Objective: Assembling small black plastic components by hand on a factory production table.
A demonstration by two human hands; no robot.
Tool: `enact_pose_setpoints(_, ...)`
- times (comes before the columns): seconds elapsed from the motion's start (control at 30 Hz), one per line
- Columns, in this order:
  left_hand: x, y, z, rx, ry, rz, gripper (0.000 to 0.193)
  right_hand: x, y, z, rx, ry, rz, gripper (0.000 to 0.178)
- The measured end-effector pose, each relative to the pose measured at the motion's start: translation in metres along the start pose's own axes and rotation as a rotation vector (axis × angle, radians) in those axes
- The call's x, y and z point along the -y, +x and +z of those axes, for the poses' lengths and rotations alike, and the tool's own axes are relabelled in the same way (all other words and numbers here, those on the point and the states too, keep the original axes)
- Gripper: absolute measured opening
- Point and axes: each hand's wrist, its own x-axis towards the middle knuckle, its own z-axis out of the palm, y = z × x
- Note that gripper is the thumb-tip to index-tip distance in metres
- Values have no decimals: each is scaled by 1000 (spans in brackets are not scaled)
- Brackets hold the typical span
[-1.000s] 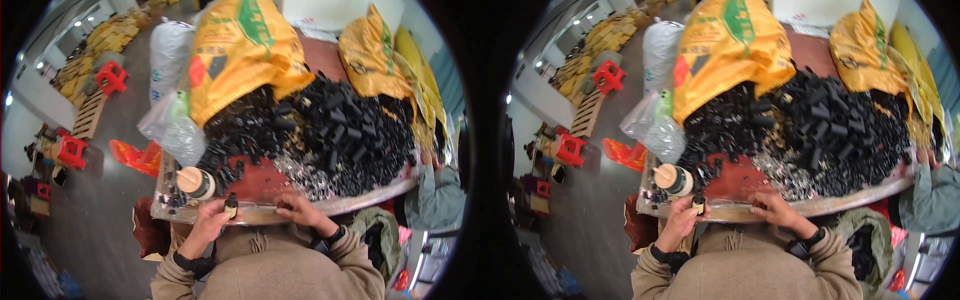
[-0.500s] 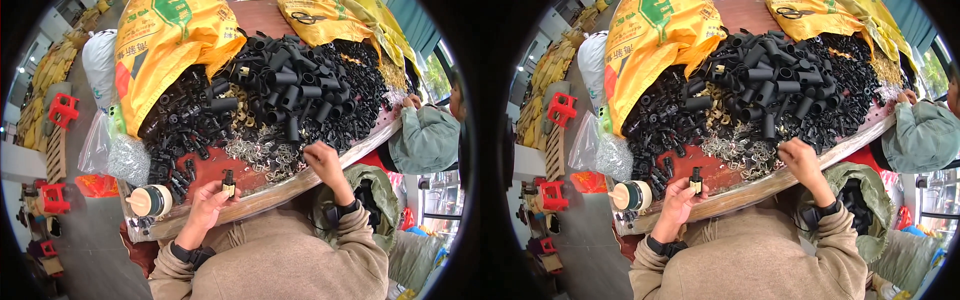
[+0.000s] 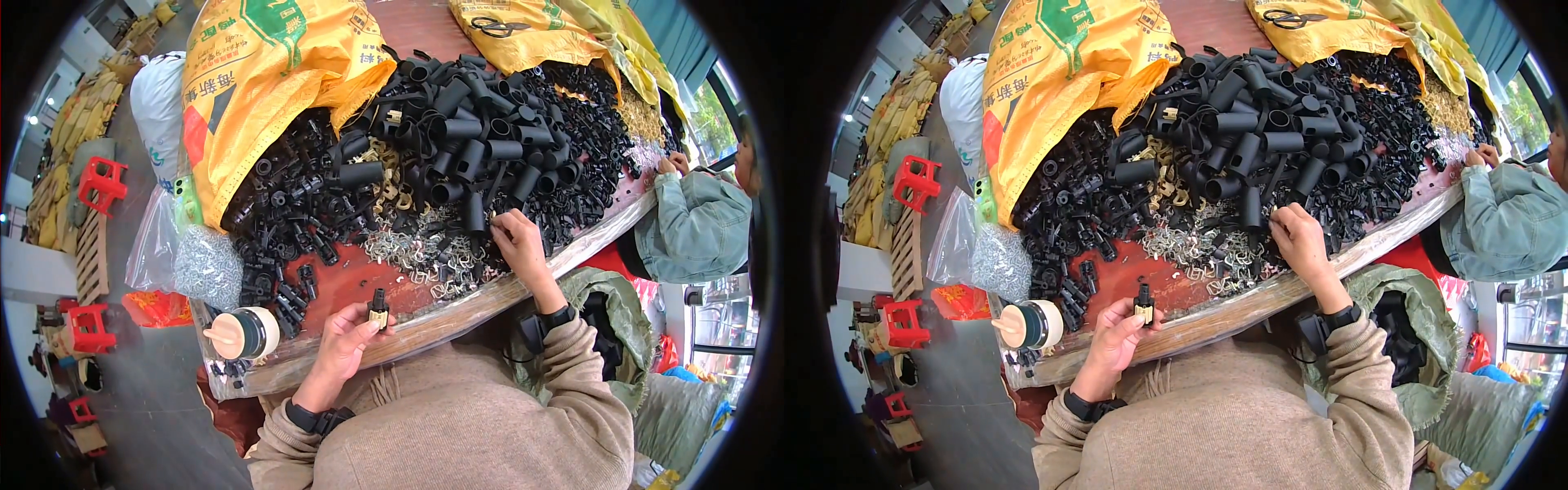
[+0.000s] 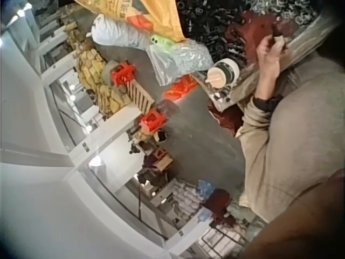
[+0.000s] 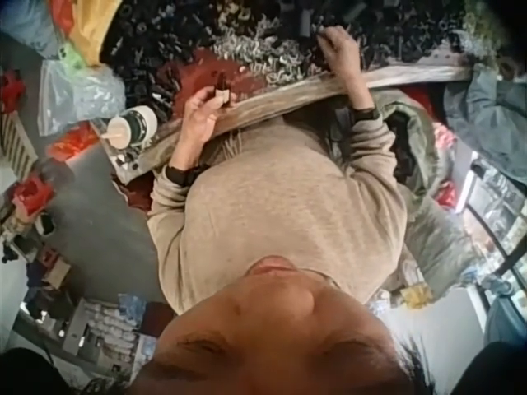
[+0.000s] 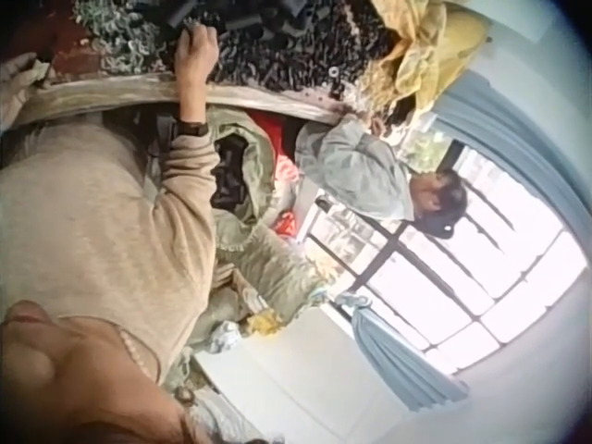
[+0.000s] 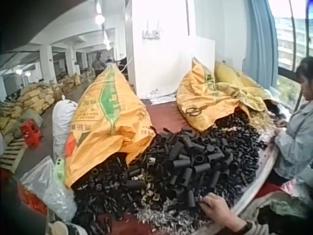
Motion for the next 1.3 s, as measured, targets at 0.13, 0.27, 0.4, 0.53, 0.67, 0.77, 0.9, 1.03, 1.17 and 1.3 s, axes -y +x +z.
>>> enact_pose_setpoints(0.13,-3,-9,-6,1,7,12,28,16,-2,-3,13,109,54,11)
enact_pose_setpoints(0.27,-10,-17,-6,-30,-45,20,21,27,-7,5,-34,-84,-79,10)
enact_pose_setpoints(0.4,-16,-26,-10,-40,-110,7,20,36,-15,11,-56,-174,-130,10)
enact_pose_setpoints(0.53,-22,-37,-22,-23,-73,50,19,67,-10,11,-61,-81,-102,11)
enact_pose_setpoints(0.67,-20,-42,-26,-30,-95,43,20,99,13,29,-61,-123,-482,13)
enact_pose_setpoints(0.77,-22,-49,-25,-41,-100,55,20,125,27,46,117,-248,-535,13)
enact_pose_setpoints(0.9,-27,-58,-34,-54,-109,69,20,138,26,64,129,-302,-508,13)
enact_pose_setpoints(1.03,-26,-64,-37,-48,-133,80,20,132,35,87,240,-447,-494,13)
enact_pose_setpoints(1.17,-25,-67,-42,-49,-164,81,20,129,23,86,188,-358,-504,14)
enact_pose_setpoints(1.3,-23,-69,-45,-64,-180,80,20,141,12,73,213,206,-210,12)
